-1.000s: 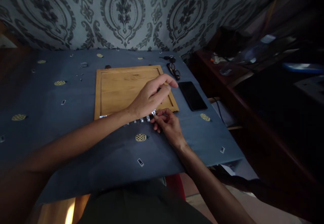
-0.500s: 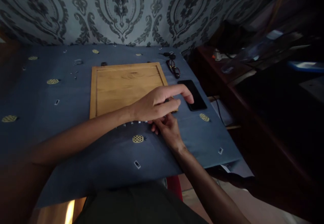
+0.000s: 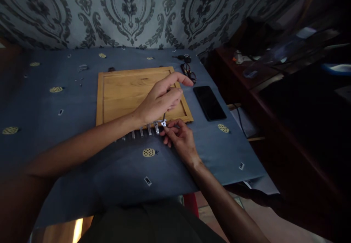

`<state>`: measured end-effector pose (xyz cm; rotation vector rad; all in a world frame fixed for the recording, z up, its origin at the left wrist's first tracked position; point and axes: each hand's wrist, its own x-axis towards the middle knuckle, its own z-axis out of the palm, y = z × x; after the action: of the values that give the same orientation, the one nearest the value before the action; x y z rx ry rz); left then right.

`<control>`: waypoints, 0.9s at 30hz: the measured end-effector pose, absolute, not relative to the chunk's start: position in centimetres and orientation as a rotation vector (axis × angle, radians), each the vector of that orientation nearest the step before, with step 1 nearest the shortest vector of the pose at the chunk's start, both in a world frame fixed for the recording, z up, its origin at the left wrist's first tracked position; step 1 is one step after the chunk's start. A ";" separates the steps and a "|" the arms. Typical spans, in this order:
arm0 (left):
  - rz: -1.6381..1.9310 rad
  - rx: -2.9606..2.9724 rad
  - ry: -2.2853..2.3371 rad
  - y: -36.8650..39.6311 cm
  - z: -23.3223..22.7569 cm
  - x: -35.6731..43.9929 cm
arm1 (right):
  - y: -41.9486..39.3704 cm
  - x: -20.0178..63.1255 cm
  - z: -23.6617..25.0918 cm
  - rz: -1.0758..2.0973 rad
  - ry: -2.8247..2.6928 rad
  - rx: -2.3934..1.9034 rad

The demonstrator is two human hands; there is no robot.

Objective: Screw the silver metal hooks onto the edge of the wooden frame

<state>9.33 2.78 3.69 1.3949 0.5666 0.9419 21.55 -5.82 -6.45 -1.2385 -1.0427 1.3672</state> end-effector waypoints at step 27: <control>0.963 1.415 0.674 2.4 4.2 10.8 | -5.8 21.6 -6.0 1.374 -1.036 -1.238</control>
<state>10.83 2.40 4.15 1.4150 0.6736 0.9634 21.63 -5.84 -5.99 -1.2378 -1.0357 1.3740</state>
